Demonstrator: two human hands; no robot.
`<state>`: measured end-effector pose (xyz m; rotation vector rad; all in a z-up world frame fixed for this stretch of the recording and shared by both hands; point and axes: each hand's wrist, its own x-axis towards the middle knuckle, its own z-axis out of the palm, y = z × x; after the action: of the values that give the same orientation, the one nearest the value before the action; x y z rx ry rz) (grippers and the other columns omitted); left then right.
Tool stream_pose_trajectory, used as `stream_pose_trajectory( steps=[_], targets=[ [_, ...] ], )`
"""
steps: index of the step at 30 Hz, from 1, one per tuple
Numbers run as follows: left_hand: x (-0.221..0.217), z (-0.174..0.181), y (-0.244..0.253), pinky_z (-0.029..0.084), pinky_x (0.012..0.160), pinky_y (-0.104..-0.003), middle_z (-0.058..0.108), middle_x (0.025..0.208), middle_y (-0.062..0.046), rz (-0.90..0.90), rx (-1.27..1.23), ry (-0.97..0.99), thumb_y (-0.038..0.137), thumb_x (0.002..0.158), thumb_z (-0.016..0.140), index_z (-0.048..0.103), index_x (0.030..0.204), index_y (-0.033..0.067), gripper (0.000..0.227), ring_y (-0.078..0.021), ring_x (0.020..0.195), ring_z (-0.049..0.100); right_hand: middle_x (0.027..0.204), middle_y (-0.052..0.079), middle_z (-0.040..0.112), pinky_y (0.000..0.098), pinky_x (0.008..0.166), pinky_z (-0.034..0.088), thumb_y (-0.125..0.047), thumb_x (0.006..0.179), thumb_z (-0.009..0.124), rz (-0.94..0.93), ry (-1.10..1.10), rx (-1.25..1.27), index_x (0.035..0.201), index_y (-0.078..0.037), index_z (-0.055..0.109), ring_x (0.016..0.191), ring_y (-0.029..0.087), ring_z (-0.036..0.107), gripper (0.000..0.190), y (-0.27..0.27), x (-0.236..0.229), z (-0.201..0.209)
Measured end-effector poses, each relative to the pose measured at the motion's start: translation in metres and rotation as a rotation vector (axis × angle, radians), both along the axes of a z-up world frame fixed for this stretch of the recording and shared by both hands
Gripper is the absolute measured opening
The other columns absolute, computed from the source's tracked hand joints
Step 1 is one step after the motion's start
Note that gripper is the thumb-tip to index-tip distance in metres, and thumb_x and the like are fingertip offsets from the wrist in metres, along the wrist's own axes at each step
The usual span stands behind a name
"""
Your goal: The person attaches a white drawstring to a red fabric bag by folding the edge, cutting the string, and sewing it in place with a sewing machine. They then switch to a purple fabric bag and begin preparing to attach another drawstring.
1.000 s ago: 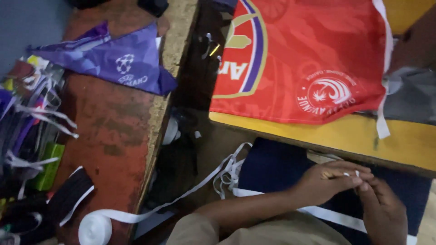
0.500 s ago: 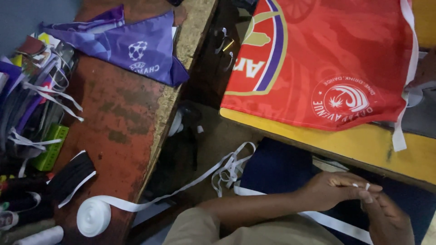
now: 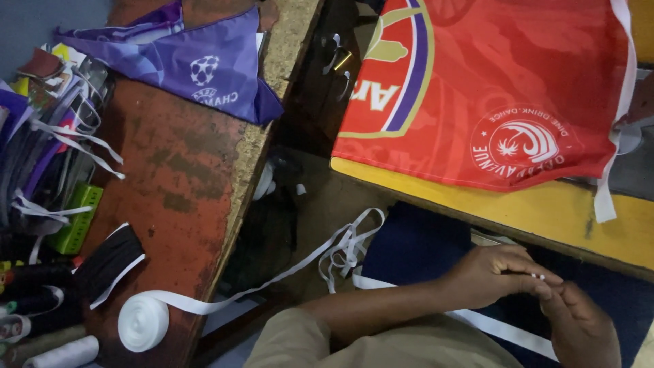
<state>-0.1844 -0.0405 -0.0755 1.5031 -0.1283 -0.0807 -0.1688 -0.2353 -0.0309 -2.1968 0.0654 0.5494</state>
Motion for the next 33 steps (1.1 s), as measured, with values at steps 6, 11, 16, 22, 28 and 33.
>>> stream_pose_trajectory(
  steps=[6,11,16,22,28,33],
  targets=[
    [0.003,0.019,0.002,0.049,0.108,-0.024,0.077,0.115,0.003,0.032,0.014,0.001,0.036,0.111,0.069,0.078,0.127,0.0261,0.020,-0.0092,0.110,0.066,0.083,0.004,0.068,0.0351,0.080,0.043,-0.032,0.112,0.065,0.082,-0.070,-0.089,0.096,-0.011,0.078,0.083,0.017,0.057,0.030,-0.017,0.007,-0.020],
    [0.000,0.037,0.007,0.049,0.101,-0.024,0.075,0.109,0.001,0.071,-0.017,0.076,0.028,0.106,0.073,0.079,0.121,0.0199,0.018,-0.0101,0.106,0.068,0.082,0.000,0.065,0.0313,0.076,0.041,-0.024,0.110,0.065,0.087,-0.060,0.049,0.096,-0.010,0.078,0.080,0.013,0.053,0.024,-0.009,0.002,0.000],
    [0.000,0.049,0.011,0.052,0.098,-0.025,0.078,0.113,0.001,0.137,-0.016,0.169,0.029,0.103,0.075,0.077,0.116,0.0177,0.018,-0.0089,0.106,0.070,0.080,0.002,0.068,0.0324,0.075,0.043,-0.027,0.109,0.066,0.089,-0.066,0.020,0.104,-0.010,0.083,0.077,0.015,0.056,0.025,-0.003,0.003,0.009],
    [0.000,0.026,0.005,0.051,0.104,-0.027,0.075,0.109,0.003,0.129,0.020,-0.009,0.029,0.109,0.072,0.077,0.107,0.0203,0.010,-0.0101,0.107,0.068,0.127,0.004,0.081,0.0430,0.105,0.047,-0.044,0.108,0.063,0.123,0.061,-0.316,0.125,-0.023,0.081,0.127,0.024,0.072,0.033,-0.015,0.013,-0.019],
    [-0.003,0.026,0.015,0.051,0.114,-0.027,0.074,0.119,0.005,0.160,0.141,-0.050,0.036,0.113,0.068,0.076,0.119,0.0240,0.015,-0.0117,0.117,0.067,0.100,0.002,0.070,0.0298,0.087,0.039,-0.029,0.115,0.071,0.026,-0.226,-0.011,0.119,-0.013,0.080,0.095,0.015,0.059,0.020,-0.016,0.004,-0.052],
    [0.001,0.034,0.024,0.053,0.108,-0.031,0.077,0.116,-0.001,0.137,0.241,-0.070,0.036,0.111,0.065,0.077,0.114,0.0216,0.019,-0.0175,0.115,0.072,0.088,0.018,0.072,0.0323,0.080,0.044,-0.019,0.112,0.066,-0.061,-0.062,0.205,0.141,-0.007,0.072,0.080,0.024,0.064,0.033,-0.036,0.013,-0.065]
  ],
)
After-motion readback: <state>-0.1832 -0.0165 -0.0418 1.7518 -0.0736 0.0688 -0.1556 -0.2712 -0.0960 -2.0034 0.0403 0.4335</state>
